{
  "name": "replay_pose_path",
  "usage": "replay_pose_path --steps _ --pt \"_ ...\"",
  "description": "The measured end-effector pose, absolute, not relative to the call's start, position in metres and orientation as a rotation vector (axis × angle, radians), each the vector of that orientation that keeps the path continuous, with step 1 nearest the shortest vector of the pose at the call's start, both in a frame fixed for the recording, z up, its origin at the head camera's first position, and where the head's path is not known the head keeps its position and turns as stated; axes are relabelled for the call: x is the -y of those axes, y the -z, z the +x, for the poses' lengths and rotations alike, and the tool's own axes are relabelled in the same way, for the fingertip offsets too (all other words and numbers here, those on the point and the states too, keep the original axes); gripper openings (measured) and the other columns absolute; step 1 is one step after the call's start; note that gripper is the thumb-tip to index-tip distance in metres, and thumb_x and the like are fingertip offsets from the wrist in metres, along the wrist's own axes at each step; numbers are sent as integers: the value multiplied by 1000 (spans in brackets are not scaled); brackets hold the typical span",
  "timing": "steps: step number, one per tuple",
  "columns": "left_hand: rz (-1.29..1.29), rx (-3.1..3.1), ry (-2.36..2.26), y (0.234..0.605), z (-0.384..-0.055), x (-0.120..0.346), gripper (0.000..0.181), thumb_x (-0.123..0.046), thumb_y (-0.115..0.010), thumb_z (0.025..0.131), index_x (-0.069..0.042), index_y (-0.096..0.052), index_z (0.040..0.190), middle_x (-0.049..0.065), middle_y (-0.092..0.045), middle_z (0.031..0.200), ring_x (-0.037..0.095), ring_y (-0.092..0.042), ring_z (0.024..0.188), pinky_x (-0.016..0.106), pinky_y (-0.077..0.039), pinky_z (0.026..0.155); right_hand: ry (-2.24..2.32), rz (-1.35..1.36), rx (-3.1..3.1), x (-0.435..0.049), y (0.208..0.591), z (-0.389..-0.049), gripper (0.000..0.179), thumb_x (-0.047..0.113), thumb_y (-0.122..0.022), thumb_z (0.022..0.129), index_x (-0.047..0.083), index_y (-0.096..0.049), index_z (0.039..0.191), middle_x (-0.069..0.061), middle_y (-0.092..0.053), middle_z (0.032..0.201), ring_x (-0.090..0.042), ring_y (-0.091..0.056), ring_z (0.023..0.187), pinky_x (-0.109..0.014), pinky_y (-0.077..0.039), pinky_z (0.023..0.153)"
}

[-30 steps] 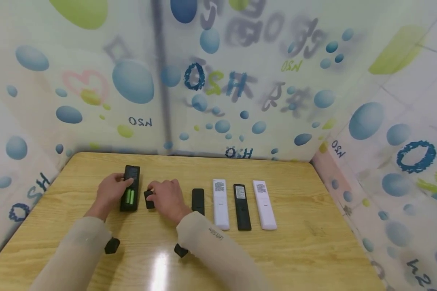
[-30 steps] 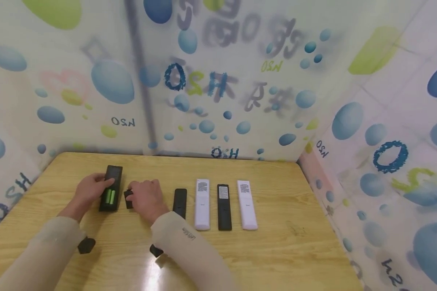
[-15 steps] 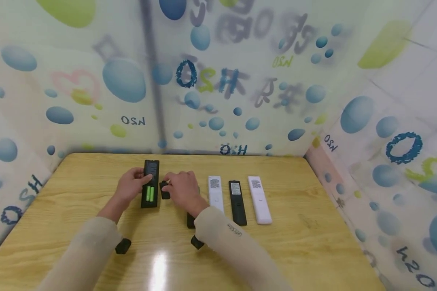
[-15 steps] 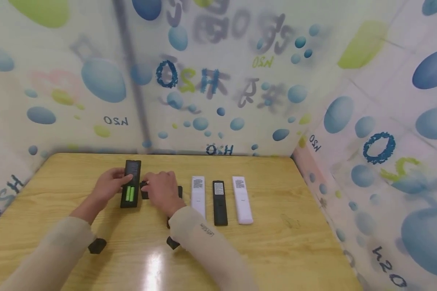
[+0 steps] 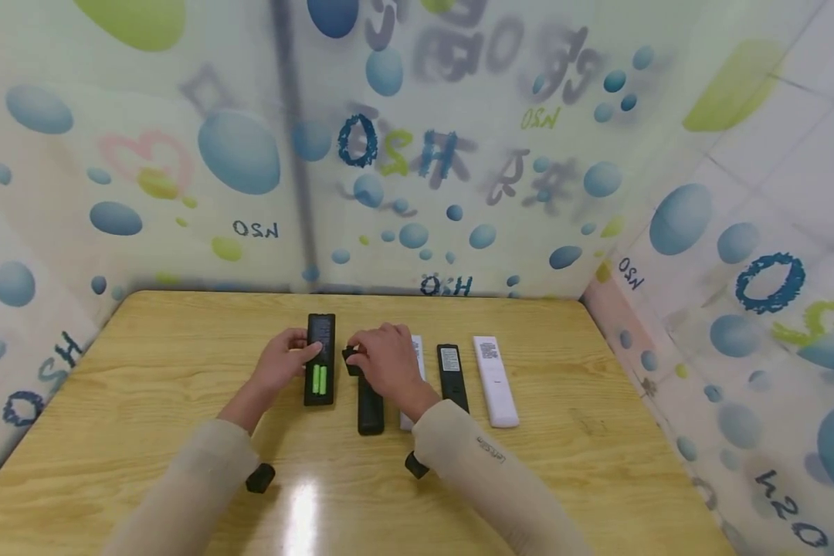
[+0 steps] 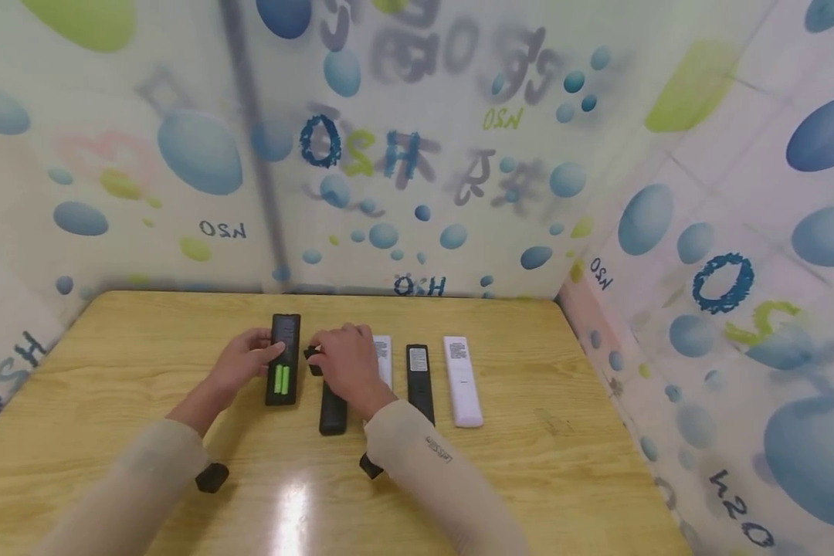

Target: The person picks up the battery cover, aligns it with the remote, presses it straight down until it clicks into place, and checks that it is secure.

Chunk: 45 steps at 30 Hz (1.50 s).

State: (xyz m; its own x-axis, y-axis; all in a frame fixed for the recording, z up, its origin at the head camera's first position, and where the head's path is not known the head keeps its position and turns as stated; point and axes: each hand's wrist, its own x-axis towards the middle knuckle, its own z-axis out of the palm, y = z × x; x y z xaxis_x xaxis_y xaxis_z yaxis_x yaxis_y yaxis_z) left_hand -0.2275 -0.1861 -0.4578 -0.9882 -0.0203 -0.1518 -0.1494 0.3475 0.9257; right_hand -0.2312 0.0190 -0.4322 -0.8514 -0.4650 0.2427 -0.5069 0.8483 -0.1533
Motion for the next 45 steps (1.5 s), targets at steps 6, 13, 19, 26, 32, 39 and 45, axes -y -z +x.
replay_pose_path --steps 6,13,19,26,32,39,45 --pt "-116 -2451 -1762 465 -227 176 46 -27 -57 99 2 -47 133 20 -51 123 24 -53 102 27 -52 74 -321 745 2801 -31 429 -225 26 45 -66 88 33 -71 111 16 -68 80 -9 -54 84 -36 -41 94" --pt "-82 -2414 -1813 471 -228 169 44 -27 -57 99 2 -47 131 17 -50 120 19 -55 94 29 -54 74 -341 739 2790 -41 430 -223 26 45 -66 88 32 -73 110 15 -71 83 -10 -56 85 -37 -41 95" --pt "-58 -2402 -1838 475 -227 168 40 -28 -53 101 1 -48 128 15 -49 117 17 -57 90 31 -55 75 -337 735 2803 -47 435 -222 27 43 -67 88 31 -73 112 16 -73 88 -10 -55 83 -36 -40 93" --pt "-45 -2396 -1832 476 -224 172 40 -29 -52 101 1 -47 128 15 -47 118 21 -55 95 33 -56 77 -290 765 2794 -47 436 -218 28 43 -67 88 31 -72 113 15 -74 91 -9 -57 83 -37 -40 92" --pt "-21 -2366 -1847 476 -224 174 42 -29 -53 101 0 -45 130 15 -47 120 20 -55 97 33 -57 77 -295 806 2796 -43 434 -214 28 43 -65 89 30 -72 112 15 -74 92 -10 -58 84 -38 -39 94" --pt "-20 -2370 -1845 474 -223 175 43 -30 -54 101 -1 -45 131 18 -48 123 20 -58 96 37 -58 79 -297 826 2805 -29 436 -211 28 44 -65 89 30 -73 113 15 -75 95 -10 -57 86 -37 -38 96" --pt "-4 -2364 -1851 474 -222 175 42 -30 -52 101 -2 -46 131 19 -50 122 15 -63 86 38 -58 79 -311 858 2773 -18 439 -211 28 45 -62 90 32 -72 113 17 -74 93 -9 -57 84 -37 -38 94"
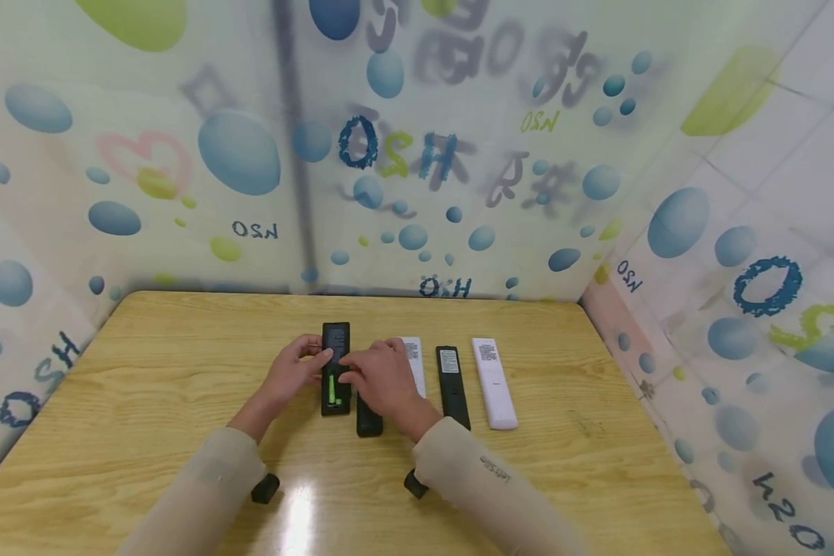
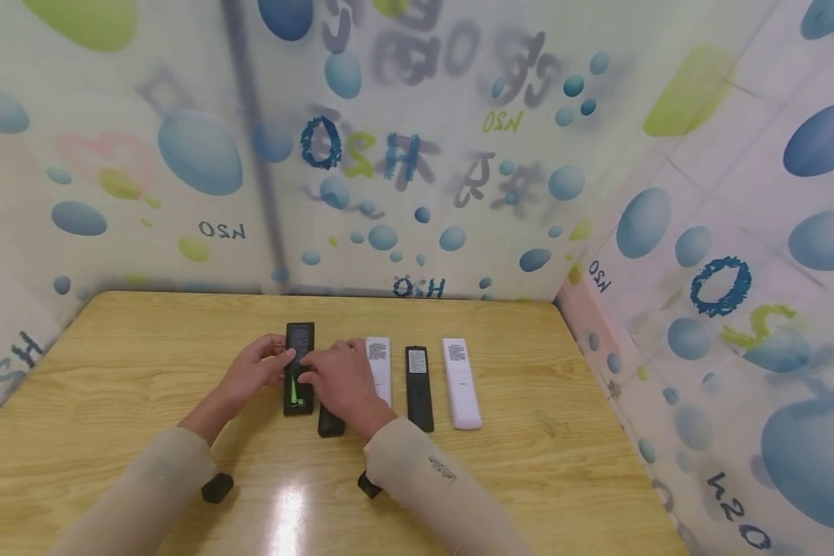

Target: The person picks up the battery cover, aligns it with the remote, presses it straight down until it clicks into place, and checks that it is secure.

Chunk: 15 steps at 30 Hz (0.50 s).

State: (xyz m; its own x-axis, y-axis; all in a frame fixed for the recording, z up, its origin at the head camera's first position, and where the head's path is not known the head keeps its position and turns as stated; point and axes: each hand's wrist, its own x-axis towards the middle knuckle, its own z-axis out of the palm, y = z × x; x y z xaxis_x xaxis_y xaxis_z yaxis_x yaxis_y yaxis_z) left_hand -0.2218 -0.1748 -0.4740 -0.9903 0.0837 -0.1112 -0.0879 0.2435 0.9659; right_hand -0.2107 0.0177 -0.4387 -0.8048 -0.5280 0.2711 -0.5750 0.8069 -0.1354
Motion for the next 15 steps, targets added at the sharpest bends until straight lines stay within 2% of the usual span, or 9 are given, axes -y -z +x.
replay_pose_path --steps 15 --pt "-4 -2364 -1859 475 -222 175 41 -32 -52 101 -3 -48 130 15 -51 117 12 -61 88 38 -57 77 -302 866 2771 -7 438 -213 28 47 -63 89 34 -71 113 19 -73 89 -8 -54 82 -33 -36 91"
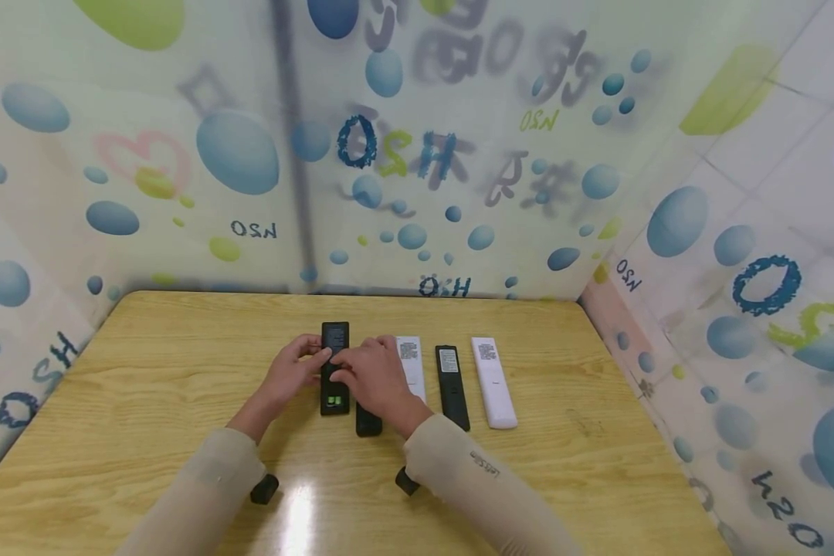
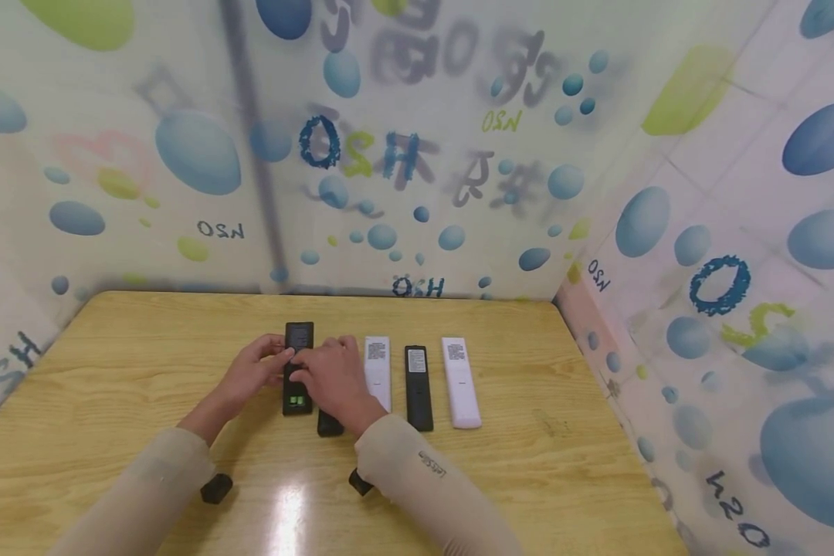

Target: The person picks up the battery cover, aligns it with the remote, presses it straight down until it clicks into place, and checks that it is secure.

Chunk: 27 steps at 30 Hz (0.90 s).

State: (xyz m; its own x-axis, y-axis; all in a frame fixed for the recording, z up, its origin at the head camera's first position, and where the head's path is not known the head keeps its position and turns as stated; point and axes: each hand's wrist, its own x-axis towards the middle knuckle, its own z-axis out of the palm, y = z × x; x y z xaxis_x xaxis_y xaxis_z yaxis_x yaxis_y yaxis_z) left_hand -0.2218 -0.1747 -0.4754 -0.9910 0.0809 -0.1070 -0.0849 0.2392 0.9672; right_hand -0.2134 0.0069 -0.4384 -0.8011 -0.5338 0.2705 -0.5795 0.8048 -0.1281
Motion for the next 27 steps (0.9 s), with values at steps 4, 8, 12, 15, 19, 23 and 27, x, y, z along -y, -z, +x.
replay_pose_path --steps 4,8,12,15,19,23,27 --pt "-4 -2366 -1860 475 -222 174 40 -32 -53 101 -2 -48 129 14 -52 115 11 -61 87 37 -57 77 -270 880 2774 -6 440 -213 27 47 -62 89 34 -71 112 19 -73 91 -8 -56 85 -35 -37 92" --pt "-4 -2369 -1861 475 -221 174 40 -32 -53 101 -3 -49 128 14 -51 116 11 -59 90 37 -57 78 -204 899 2794 -5 442 -213 27 48 -61 90 35 -71 112 19 -73 93 -8 -55 85 -35 -37 92" --pt "3 -2377 -1857 474 -220 173 41 -32 -52 101 -3 -49 129 16 -50 118 13 -59 91 38 -58 80 -155 919 2807 -4 445 -213 27 49 -61 91 36 -71 112 19 -73 94 -7 -53 84 -33 -37 90" --pt "4 -2385 -1854 473 -219 173 42 -33 -52 101 -3 -48 131 17 -50 121 13 -60 91 39 -58 80 -136 921 2804 -5 447 -214 27 49 -60 91 36 -71 112 19 -73 95 -7 -52 83 -32 -36 89" --pt "-4 -2393 -1850 473 -219 173 43 -33 -53 101 -4 -48 132 18 -50 123 13 -60 91 39 -58 81 -127 915 2794 -5 447 -214 28 50 -61 90 36 -71 112 20 -73 97 -7 -52 84 -32 -36 90" --pt "-9 -2395 -1851 474 -220 173 43 -34 -53 101 -4 -48 132 17 -50 123 14 -60 93 38 -58 81 -120 906 2781 -5 447 -213 27 49 -63 89 36 -72 111 19 -73 98 -8 -51 82 -32 -37 88" --pt "-5 -2395 -1857 476 -220 172 42 -34 -53 101 -4 -49 130 16 -50 120 13 -60 92 37 -58 79 -99 889 2779 -4 447 -212 28 50 -64 88 36 -72 112 19 -73 95 -8 -52 79 -30 -38 84"
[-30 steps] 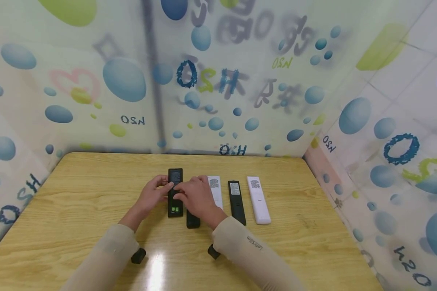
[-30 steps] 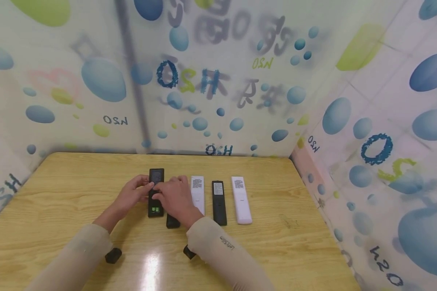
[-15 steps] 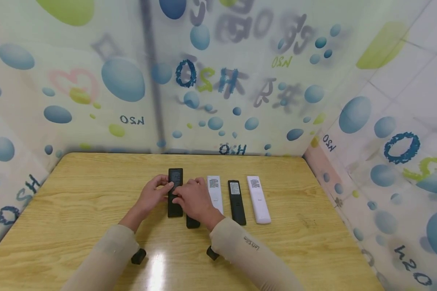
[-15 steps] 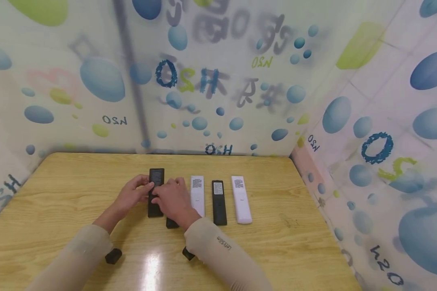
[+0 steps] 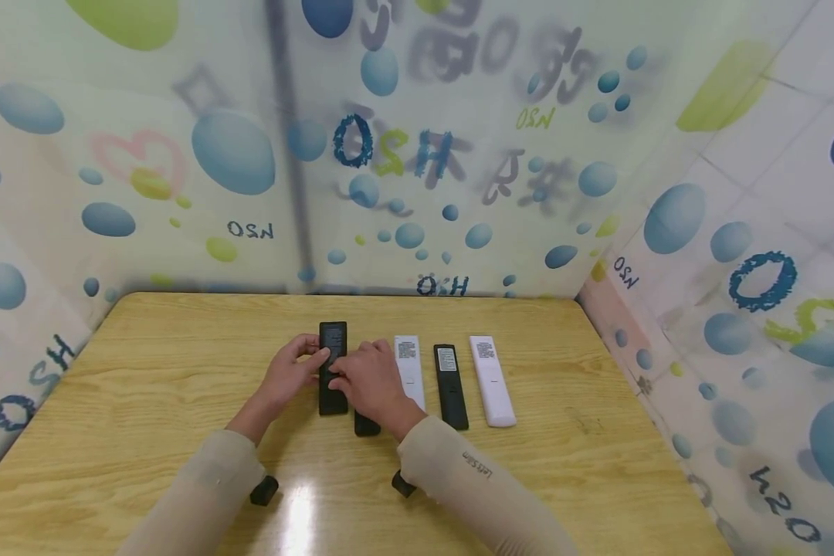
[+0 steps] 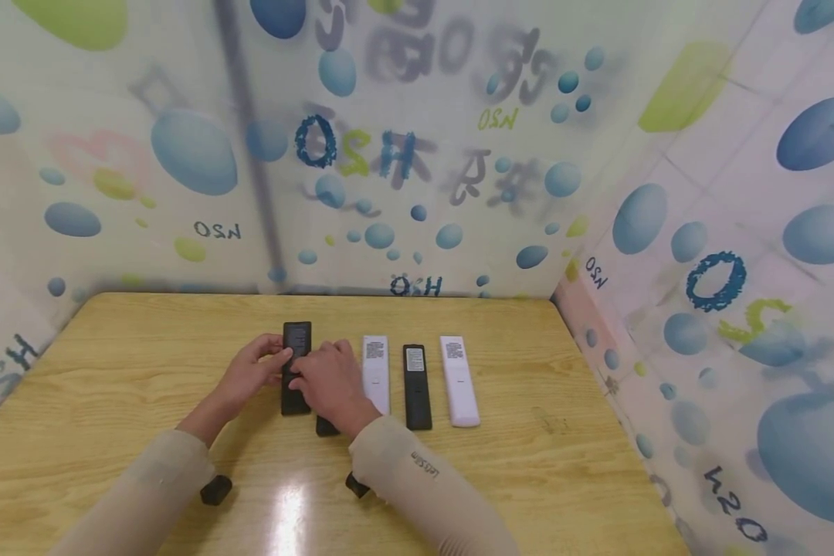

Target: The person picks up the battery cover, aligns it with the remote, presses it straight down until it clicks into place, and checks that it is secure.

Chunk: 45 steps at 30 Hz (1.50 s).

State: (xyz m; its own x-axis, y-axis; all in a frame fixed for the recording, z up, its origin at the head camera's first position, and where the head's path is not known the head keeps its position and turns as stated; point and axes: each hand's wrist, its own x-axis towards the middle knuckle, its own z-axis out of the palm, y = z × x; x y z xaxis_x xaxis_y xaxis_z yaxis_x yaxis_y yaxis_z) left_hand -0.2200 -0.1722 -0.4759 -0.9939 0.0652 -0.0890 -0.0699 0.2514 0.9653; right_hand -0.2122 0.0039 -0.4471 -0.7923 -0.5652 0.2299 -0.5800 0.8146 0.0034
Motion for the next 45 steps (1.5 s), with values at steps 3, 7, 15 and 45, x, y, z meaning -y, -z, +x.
replay_pose_path --steps 3,7,15,45 --pt "-10 -2392 -1869 477 -220 172 40 -33 -53 101 -5 -49 128 13 -51 117 11 -61 89 36 -59 76 -104 873 2788 -3 448 -212 28 50 -64 88 36 -70 111 20 -72 89 -7 -51 78 -30 -39 85" --pt "-6 -2389 -1865 477 -220 173 39 -33 -53 101 -5 -50 128 13 -51 117 11 -62 89 33 -59 75 -117 860 2791 -2 449 -212 24 50 -64 88 35 -66 106 20 -69 84 -7 -51 78 -30 -39 88" --pt "-6 -2381 -1860 479 -221 174 39 -30 -53 101 -4 -49 130 17 -51 120 14 -61 92 36 -59 77 -93 842 2775 -1 452 -212 25 50 -64 88 33 -65 106 17 -68 100 -8 -58 91 -31 -40 89" --pt "15 -2407 -1850 477 -217 175 44 -32 -54 100 -5 -47 134 19 -49 125 20 -58 100 38 -58 78 106 634 3014 -2 449 -216 56 66 -40 95 22 -65 119 3 -66 113 -19 -55 104 -39 -40 95"
